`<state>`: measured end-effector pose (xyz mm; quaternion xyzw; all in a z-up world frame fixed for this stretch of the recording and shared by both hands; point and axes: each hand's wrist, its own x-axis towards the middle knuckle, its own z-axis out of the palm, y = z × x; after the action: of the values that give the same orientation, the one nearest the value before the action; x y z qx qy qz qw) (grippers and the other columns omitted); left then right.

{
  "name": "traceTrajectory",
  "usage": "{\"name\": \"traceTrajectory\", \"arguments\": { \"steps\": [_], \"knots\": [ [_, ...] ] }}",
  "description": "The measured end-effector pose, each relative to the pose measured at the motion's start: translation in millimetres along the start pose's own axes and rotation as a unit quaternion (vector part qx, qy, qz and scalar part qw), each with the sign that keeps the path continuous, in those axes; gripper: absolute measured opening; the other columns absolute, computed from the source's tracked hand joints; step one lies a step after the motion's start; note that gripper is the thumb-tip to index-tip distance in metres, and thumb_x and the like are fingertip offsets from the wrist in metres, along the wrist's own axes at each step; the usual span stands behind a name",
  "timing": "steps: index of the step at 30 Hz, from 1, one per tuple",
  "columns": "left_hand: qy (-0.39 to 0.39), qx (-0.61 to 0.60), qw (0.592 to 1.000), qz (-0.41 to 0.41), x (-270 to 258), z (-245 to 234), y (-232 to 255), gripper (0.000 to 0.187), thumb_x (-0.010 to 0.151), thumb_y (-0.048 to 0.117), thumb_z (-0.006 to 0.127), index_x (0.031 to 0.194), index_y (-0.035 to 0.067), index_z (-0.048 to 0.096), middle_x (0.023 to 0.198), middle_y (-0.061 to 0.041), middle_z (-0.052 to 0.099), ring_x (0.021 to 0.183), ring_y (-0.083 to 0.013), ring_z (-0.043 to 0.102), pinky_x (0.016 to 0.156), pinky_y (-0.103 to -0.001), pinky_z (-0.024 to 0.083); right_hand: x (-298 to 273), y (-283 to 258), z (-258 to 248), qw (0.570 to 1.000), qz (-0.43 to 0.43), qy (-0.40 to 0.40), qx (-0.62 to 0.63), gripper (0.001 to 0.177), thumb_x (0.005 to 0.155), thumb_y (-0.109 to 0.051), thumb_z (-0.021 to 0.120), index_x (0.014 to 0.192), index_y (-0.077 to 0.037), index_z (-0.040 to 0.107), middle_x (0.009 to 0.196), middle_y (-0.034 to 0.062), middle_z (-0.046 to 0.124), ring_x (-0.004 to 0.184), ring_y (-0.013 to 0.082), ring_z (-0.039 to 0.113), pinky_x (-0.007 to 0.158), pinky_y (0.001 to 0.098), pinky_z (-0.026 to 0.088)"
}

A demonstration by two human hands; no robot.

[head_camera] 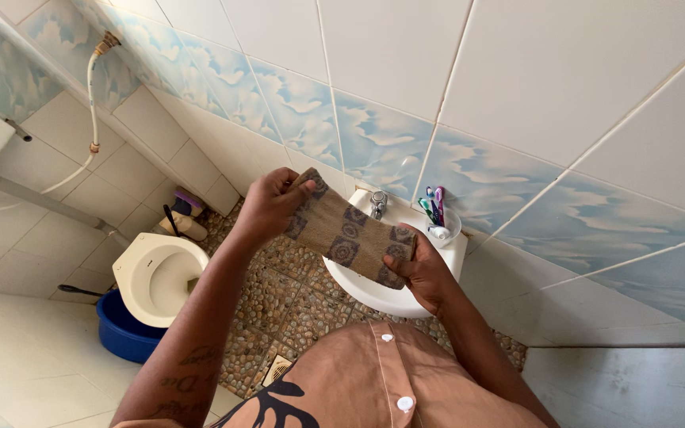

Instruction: The person cleans the bathroom sink and the tiled wall above it using a cloth.

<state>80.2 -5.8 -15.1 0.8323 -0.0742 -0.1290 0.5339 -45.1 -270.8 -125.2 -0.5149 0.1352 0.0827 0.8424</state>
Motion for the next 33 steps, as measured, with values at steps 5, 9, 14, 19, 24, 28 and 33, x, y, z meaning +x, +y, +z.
{"name": "traceTrajectory", "arguments": {
  "steps": [5, 9, 14, 19, 24, 28, 33],
  "knots": [
    [0.024, 0.055, 0.998, -0.02, -3, -3, -2, 0.034, 0.096, 0.035, 0.07, 0.096, 0.001, 0.067, 0.066, -0.004, 0.059, 0.051, -0.012, 0.046, 0.045, -0.031, 0.037, 0, 5, -5, 0.999, 0.004, 0.022, -0.047, 0.081, 0.081, 0.0, 0.073, 0.152, -0.013, 0.036, 0.136, 0.016, 0.06, 0.122, 0.0256, 0.061, 0.106, 0.0416, 0.053],
    [0.015, -0.036, 0.999, 0.005, -1, -1, -14, 0.033, 0.097, 0.033, 0.07, 0.098, 0.0, 0.068, 0.069, -0.002, 0.064, 0.054, -0.0085, 0.05, 0.047, -0.029, 0.039, -1, 7, -10, 0.996, 0.0, -0.036, 0.082, 0.065, 0.089, -0.006, 0.073, 0.148, -0.004, 0.045, 0.138, 0.0143, 0.062, 0.125, 0.025, 0.061, 0.108, 0.0397, 0.051],
    [0.018, -0.053, 0.998, -0.02, 2, 9, -28, 0.034, 0.098, 0.031, 0.067, 0.1, -0.002, 0.069, 0.072, -0.007, 0.068, 0.055, -0.0109, 0.058, 0.049, -0.029, 0.048, -9, -7, 4, 0.992, 0.027, 0.024, 0.119, 0.05, 0.096, -0.021, 0.065, 0.142, -0.005, 0.053, 0.13, 0.0096, 0.066, 0.117, 0.0237, 0.065, 0.101, 0.0437, 0.054],
    [0.024, -0.015, 0.998, -0.061, -10, 33, -29, 0.028, 0.099, 0.029, 0.063, 0.105, 0.003, 0.07, 0.079, -0.006, 0.072, 0.057, -0.0101, 0.066, 0.05, -0.028, 0.057, -14, -13, 18, 0.998, 0.029, 0.062, 0.015, 0.043, 0.099, -0.028, 0.057, 0.138, -0.009, 0.054, 0.122, 0.0077, 0.067, 0.109, 0.0214, 0.067, 0.094, 0.0447, 0.056],
    [0.013, 0.172, 0.985, -0.021, -21, 58, -18, 0.032, 0.103, 0.037, 0.059, 0.101, 0.009, 0.075, 0.071, -0.005, 0.073, 0.05, -0.0131, 0.053, 0.045, -0.032, 0.042, -9, -2, 17, 0.997, 0.013, 0.044, -0.055, 0.044, 0.1, -0.031, 0.058, 0.138, -0.008, 0.054, 0.122, 0.0065, 0.067, 0.105, 0.0181, 0.066, 0.091, 0.0409, 0.056],
    [0.008, 0.181, 0.983, -0.004, -30, 74, -7, 0.032, 0.101, 0.039, 0.059, 0.103, 0.01, 0.075, 0.066, -0.003, 0.071, 0.046, -0.0096, 0.055, 0.043, -0.027, 0.045, -7, 6, 15, 0.996, 0.015, 0.04, -0.08, 0.045, 0.1, -0.032, 0.056, 0.14, -0.011, 0.054, 0.122, 0.0065, 0.068, 0.107, 0.018, 0.066, 0.095, 0.0397, 0.054],
    [0.094, 0.133, 0.975, 0.153, -46, 95, 0, 0.029, 0.088, 0.033, 0.073, 0.096, 0.007, 0.081, 0.089, -0.008, 0.076, 0.067, -0.0202, 0.071, 0.062, -0.038, 0.057, -7, 12, 19, 0.998, 0.022, 0.037, -0.055, 0.044, 0.103, -0.031, 0.051, 0.143, -0.013, 0.052, 0.125, 0.0039, 0.065, 0.113, 0.0154, 0.061, 0.101, 0.0386, 0.049]
  ]
}}
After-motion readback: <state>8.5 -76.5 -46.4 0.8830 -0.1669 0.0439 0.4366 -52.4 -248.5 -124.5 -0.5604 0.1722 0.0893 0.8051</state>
